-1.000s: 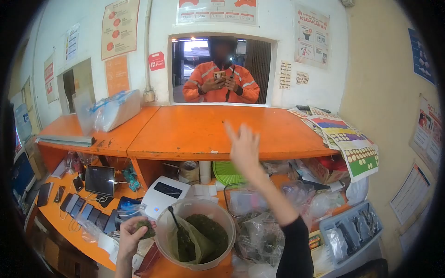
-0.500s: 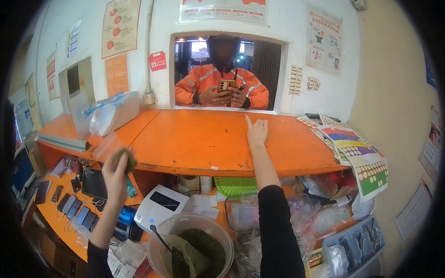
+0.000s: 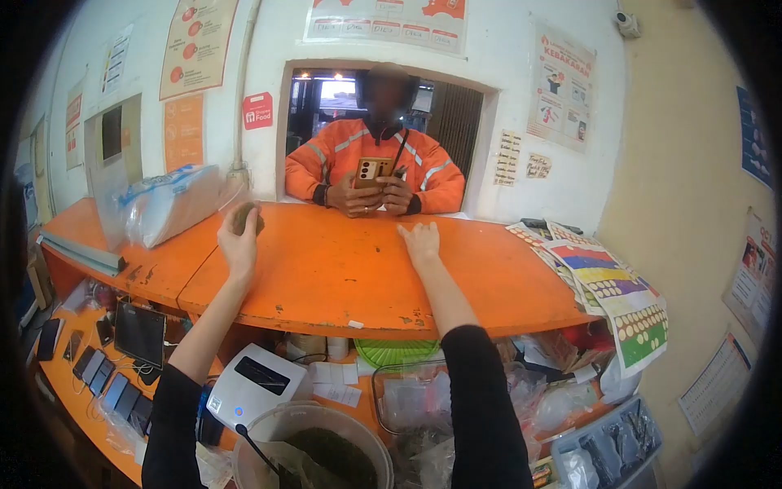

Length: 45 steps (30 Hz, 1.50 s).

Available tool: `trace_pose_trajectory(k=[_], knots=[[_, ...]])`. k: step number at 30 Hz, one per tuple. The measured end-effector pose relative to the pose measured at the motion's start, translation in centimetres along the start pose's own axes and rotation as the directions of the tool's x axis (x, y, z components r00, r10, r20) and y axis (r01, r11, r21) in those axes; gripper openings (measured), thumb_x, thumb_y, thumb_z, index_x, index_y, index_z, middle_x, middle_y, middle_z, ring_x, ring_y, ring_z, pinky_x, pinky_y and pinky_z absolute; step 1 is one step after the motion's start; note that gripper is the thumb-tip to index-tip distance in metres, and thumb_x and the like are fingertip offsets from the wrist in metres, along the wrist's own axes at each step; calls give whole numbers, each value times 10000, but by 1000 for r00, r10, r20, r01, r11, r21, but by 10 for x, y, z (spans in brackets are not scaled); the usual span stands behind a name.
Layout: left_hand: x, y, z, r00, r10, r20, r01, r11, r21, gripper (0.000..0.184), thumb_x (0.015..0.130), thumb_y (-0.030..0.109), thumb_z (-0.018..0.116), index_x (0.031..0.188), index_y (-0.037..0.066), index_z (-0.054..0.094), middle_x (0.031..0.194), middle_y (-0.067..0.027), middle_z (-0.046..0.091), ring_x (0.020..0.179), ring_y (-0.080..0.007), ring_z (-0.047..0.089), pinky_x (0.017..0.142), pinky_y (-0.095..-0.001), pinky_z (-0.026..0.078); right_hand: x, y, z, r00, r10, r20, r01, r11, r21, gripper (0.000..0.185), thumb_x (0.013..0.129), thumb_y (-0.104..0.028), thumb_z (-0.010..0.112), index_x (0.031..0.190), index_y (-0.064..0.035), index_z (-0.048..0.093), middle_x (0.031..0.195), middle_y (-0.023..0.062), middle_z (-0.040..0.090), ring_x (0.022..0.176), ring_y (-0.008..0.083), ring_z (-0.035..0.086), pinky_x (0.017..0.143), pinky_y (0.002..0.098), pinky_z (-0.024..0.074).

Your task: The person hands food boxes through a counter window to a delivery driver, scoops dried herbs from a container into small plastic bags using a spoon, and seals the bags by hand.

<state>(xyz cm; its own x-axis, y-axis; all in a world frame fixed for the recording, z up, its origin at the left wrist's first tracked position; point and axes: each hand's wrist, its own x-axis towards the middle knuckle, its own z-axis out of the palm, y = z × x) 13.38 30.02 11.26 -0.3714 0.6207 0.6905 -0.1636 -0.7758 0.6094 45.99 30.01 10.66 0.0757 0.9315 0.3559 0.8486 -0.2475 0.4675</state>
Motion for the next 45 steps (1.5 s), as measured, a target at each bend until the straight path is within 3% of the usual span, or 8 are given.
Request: trace_pose_trajectory(k=[7,14,17,20,29,35,38,45], knots=[[7,-12,-4,974,209,83,-223,945,240,175,814,26,583,979,-26,611,861,-87,659,776,-128,611,721,-247,468,81,7,47,990,-109,85,94,981,171,512,881,-100,395,1328,-343,340,1333,46,375,1220,238,401,912,407,426],[-1,0,-1,985,147,90,-166,945,283,199,815,37,588,1001,-31,607,914,-110,661,849,-136,619,759,-251,470,68,-6,17,993,-79,90,87,992,-93,479,869,-125,455,1303,-322,408,1492,-11,35,1273,228,336,890,439,419],[1,-2,-1,986,130,105,-153,953,261,208,820,42,585,1011,-36,603,927,-115,660,865,-143,618,776,-256,470,70,-12,17,996,-77,49,86,976,-201,445,857,-169,503,1287,-269,447,1437,37,268,1177,250,465,870,467,404],[1,-5,-4,988,120,98,-145,940,310,211,820,47,587,1012,-38,602,932,-118,660,866,-150,619,778,-261,469,79,-24,7,901,252,354,-157,948,-276,548,858,-146,490,1363,-265,317,1131,18,581,817,233,636,681,442,481],[-1,-2,-4,989,122,85,-144,930,339,189,813,50,587,986,-23,612,892,-117,662,837,-136,617,764,-259,464,64,-14,5,903,317,289,-304,948,-93,670,842,-226,539,1412,-236,188,750,-45,628,547,125,594,322,282,334],[0,-1,-4,985,139,104,-167,919,356,176,813,46,586,976,-15,614,869,-105,661,790,-122,604,739,-252,462,64,-4,15,918,329,220,-353,932,78,319,931,-286,378,1151,-150,564,811,-40,638,627,135,619,325,297,348],[0,-2,-4,988,111,106,-141,930,339,171,813,38,581,973,-13,616,875,-101,660,800,-124,607,740,-253,462,57,0,8,893,333,303,-396,901,179,333,946,-256,313,1168,-191,554,1029,63,628,933,220,621,633,411,513],[0,-1,-4,988,85,131,-128,925,359,163,822,27,568,973,-15,614,894,-95,653,815,-127,603,730,-247,462,50,7,21,949,281,141,-305,932,197,292,914,-226,368,1087,-165,596,1041,75,625,964,245,608,746,395,494]])
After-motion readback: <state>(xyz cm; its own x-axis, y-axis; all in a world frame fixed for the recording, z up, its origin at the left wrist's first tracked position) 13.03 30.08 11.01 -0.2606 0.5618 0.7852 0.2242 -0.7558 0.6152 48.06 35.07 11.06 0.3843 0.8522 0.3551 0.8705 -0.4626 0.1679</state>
